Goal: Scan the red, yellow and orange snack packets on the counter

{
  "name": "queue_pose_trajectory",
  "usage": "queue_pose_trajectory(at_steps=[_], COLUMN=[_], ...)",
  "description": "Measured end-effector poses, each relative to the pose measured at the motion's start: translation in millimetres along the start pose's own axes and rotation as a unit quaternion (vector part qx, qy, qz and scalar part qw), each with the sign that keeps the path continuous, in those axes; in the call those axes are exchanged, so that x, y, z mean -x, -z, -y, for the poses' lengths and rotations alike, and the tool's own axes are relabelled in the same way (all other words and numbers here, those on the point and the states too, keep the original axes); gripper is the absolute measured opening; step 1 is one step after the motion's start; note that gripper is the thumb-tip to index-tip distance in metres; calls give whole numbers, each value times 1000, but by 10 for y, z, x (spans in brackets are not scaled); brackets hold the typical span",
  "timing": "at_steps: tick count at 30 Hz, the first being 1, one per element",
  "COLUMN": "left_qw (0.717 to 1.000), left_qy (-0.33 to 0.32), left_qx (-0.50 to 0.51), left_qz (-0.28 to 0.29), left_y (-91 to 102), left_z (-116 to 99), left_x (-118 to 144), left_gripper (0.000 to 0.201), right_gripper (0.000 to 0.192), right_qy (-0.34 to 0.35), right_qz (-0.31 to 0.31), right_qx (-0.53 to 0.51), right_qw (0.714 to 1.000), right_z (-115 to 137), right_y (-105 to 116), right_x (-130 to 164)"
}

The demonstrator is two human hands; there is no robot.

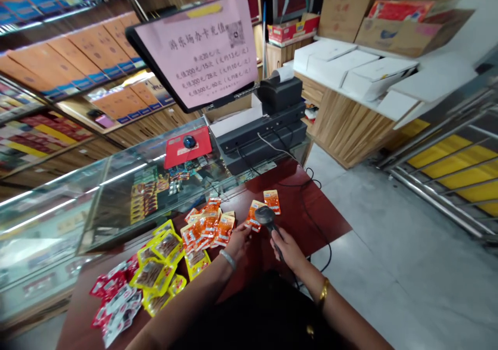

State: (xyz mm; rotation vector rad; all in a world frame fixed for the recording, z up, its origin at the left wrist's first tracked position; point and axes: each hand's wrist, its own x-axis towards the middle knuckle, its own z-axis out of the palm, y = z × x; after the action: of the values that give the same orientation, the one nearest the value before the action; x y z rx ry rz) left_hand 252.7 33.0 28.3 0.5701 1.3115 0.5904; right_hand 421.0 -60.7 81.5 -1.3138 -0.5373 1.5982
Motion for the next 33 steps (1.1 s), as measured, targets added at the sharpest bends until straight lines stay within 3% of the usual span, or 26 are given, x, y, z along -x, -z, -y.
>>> queue_pose_trajectory(at_steps=[4, 7, 9, 12, 14, 16, 18, 20, 23, 26, 29, 31, 33], left_qw=[1000, 998, 998, 985, 939, 860, 790, 748, 716, 703, 708, 730, 769], left_qy=[-9, -4, -10, -80, -149, -198, -204, -183, -164, -156, -135, -124, -113], left_qx=[3, -4, -38, -150, -283, -425, -525, -585, -629, -652, -655, -637, -595], left_qz=[16, 61, 47, -39, -121, -200, -242, -255, -253, -237, -224, -216, -203], left_y=[-341, -448, -376, -62, 226, 513, 750, 911, 1017, 1022, 1008, 1016, 1043], left_z=[-65, -128, -148, -152, -150, -146, -141, -142, -170, -226, -270, -276, -264], left_x=[-169, -218, -204, -109, 1, 131, 246, 320, 340, 302, 275, 277, 288], left_gripper=[58, 61, 57, 41, 34, 37, 43, 49, 52, 44, 37, 35, 32], right_gripper=[51, 52, 53, 53, 54, 54, 54, 53, 53, 55, 56, 56, 57], right_qy=[-5, -8, -10, -15, -22, -27, -29, -33, -43, -47, -51, -53, -56], right_qz=[-33, -49, -45, -22, -5, 10, 27, 44, 69, 85, 86, 81, 74], right_qx=[-3, 3, 5, 14, 20, 28, 41, 52, 66, 81, 83, 81, 76], right_qw=[999, 999, 999, 1000, 1000, 999, 998, 997, 995, 992, 992, 992, 993], right_z=[-48, -58, -54, -45, -48, -66, -96, -130, -164, -179, -195, -207, -218], right_y=[131, 168, 156, 75, -17, -127, -242, -352, -492, -592, -648, -663, -665], right_x=[25, 37, 31, 8, -9, -24, -33, -34, -18, 11, 43, 65, 87])
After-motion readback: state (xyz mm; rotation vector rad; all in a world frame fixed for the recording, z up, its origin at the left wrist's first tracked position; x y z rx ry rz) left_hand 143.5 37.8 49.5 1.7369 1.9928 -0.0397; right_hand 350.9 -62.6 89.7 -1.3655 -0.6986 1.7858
